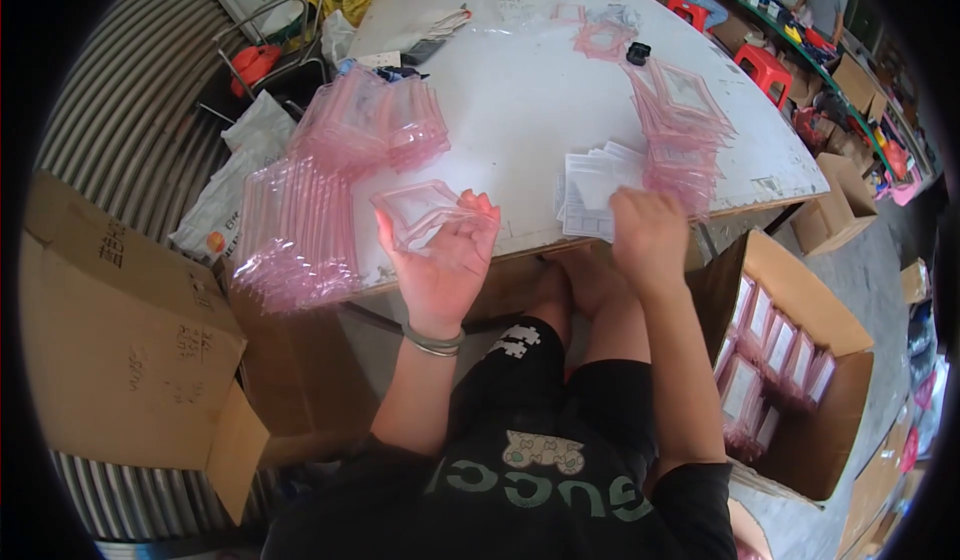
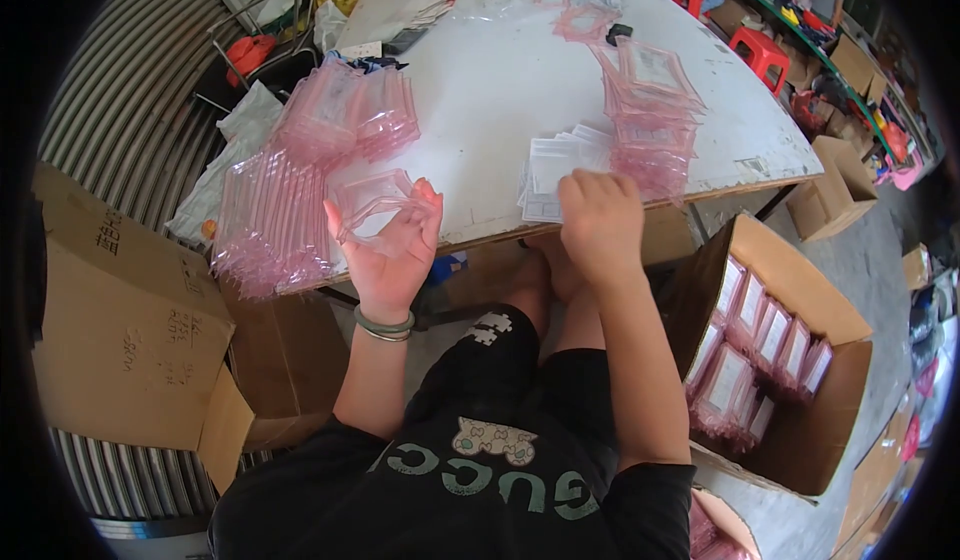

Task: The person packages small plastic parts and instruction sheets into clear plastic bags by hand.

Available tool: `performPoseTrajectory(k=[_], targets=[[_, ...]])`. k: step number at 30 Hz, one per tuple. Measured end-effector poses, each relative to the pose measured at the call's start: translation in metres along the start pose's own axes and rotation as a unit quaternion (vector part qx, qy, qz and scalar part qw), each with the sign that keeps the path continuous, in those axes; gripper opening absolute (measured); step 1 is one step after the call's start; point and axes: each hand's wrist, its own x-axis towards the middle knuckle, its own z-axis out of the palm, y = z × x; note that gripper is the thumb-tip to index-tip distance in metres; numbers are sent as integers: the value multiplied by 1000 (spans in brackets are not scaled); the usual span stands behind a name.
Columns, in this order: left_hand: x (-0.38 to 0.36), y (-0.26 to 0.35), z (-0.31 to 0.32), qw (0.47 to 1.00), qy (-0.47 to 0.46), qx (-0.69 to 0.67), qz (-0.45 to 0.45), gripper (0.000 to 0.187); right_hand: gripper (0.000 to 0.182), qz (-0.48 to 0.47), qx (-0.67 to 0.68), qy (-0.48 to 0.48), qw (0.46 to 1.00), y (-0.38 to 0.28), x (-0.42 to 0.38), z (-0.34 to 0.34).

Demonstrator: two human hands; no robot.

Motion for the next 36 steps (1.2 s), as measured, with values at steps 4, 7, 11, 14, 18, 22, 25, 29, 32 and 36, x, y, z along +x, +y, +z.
performPoseTrajectory(k=[4, 7, 11, 14, 18, 22, 25, 29, 32, 36], targets=[[2, 0, 4, 1000, 29, 2, 4, 76, 25, -36, 206, 231, 950, -36, 33, -85], [1, -5, 10, 999, 9, 32, 7, 77, 18, -92, 343, 183, 917, -56, 37, -110], [-2, -11, 17, 994, 15, 100, 35, 92, 20, -137, 259, 129, 947, -58, 31, -99], [-6, -12, 20, 994, -2, 99, 37, 80, 22, -149, 235, 152, 948, -62, 31, -103], [-6, -10, 21, 993, -20, 111, 35, 80, 21, -148, 227, 171, 947, -67, 31, -107], [-7, -9, 21, 991, -23, 127, 43, 106, 21, -151, 227, 179, 945, -71, 27, -104], [-8, -11, 25, 991, -6, 127, 43, 107, 22, -172, 213, 174, 946, -70, 28, -106], [-10, -4, 22, 995, -30, 98, 21, 102, 24, -175, 215, 154, 948, -67, 30, -115], [-13, -12, 29, 991, -35, 129, 25, 97, 24, -199, 207, 157, 945, -72, 32, -108], [-11, -18, 24, 985, -71, 153, 22, 100, 24, -191, 193, 174, 947, -82, 34, -100]])
